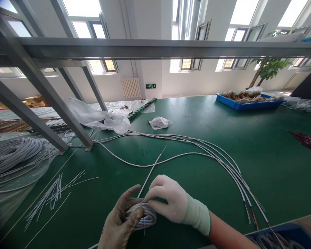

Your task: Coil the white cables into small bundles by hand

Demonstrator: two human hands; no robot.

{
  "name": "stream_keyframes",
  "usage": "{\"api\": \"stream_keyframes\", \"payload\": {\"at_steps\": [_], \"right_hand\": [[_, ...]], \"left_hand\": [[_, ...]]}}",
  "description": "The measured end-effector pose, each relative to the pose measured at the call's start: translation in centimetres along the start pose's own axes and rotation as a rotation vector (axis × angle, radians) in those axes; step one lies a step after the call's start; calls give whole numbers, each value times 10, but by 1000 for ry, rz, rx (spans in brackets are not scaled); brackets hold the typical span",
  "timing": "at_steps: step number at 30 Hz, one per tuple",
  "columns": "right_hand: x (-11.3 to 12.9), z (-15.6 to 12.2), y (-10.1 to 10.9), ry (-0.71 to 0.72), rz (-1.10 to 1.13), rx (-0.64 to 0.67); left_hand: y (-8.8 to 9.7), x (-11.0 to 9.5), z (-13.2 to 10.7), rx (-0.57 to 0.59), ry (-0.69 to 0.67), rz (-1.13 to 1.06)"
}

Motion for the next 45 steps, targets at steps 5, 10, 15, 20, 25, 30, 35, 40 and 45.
{"api": "stream_keyframes", "payload": {"at_steps": [5, 10, 15, 20, 25, 30, 35, 40, 45], "right_hand": [[10, -1, -6, 116, -104, -9], [25, 0, -14, 333, -668, 98], [25, 1, -12, 386, -665, 70], [21, 3, -8, 302, -456, -13], [22, 2, -5, 192, -204, -35], [20, -1, -6, 60, -74, -70], [20, 4, -2, 162, -148, 35], [25, 8, 2, 382, -583, 284], [26, 10, 1, 427, -650, 413]], "left_hand": [[-3, -1, -1, 17, -19, 19], [-3, -1, -1, 8, 5, 56], [-1, -1, -1, 39, -1, 78], [-1, -4, -4, 81, 10, 78], [-2, -9, -6, 100, -11, 109], [-1, -10, -8, 123, -23, 114], [0, -8, -6, 160, -36, 166], [3, -11, -5, 191, -21, 219], [2, -17, -7, 306, -14, 269]]}}
Point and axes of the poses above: each hand's wrist, its own z-axis towards the middle knuckle, its own y-axis out of the back of the hand, x = y × z, the point moved 3 cm from there along z, towards the middle knuckle, and after that the axes turned 5 degrees about y, right-handed, at the moved point
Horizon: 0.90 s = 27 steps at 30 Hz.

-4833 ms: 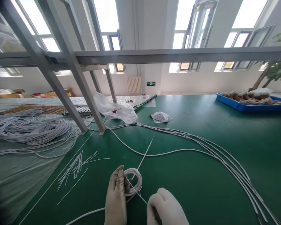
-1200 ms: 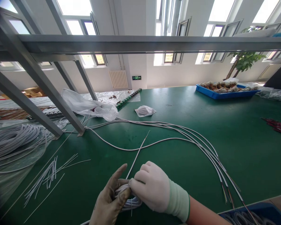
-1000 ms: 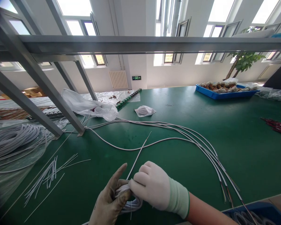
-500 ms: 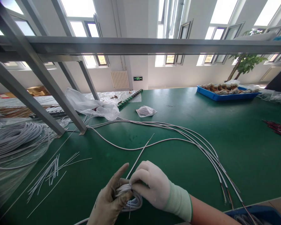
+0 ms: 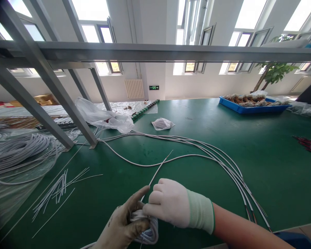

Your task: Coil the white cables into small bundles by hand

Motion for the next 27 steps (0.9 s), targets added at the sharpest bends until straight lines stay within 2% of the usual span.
{"api": "stream_keyframes", "payload": {"at_steps": [6, 10, 12, 15, 17, 21, 23, 25, 27], "right_hand": [[2, 3, 3, 78, -60, 4], [3, 2, 4, 139, -135, -113], [3, 1, 6, 191, -113, -148], [7, 1, 10, 330, -71, -54], [11, 3, 14, 371, -57, 25], [19, 2, 19, 362, -45, 86], [20, -2, 14, 300, -34, 113], [19, -9, 5, 199, 9, 126], [17, -16, -6, 110, 83, 87]], "left_hand": [[0, -7, 0, 35, -29, 74], [1, -19, 0, 172, -1, 283], [1, -25, -1, 198, 25, 369], [-1, -30, -3, 189, 47, 421], [-5, -34, -5, 215, 70, 414], [-11, -41, -6, 244, 161, 438], [-13, -42, -6, 274, 185, 399], [-14, -41, -5, 321, 150, 326], [-14, -37, -3, 303, 79, 302]]}}
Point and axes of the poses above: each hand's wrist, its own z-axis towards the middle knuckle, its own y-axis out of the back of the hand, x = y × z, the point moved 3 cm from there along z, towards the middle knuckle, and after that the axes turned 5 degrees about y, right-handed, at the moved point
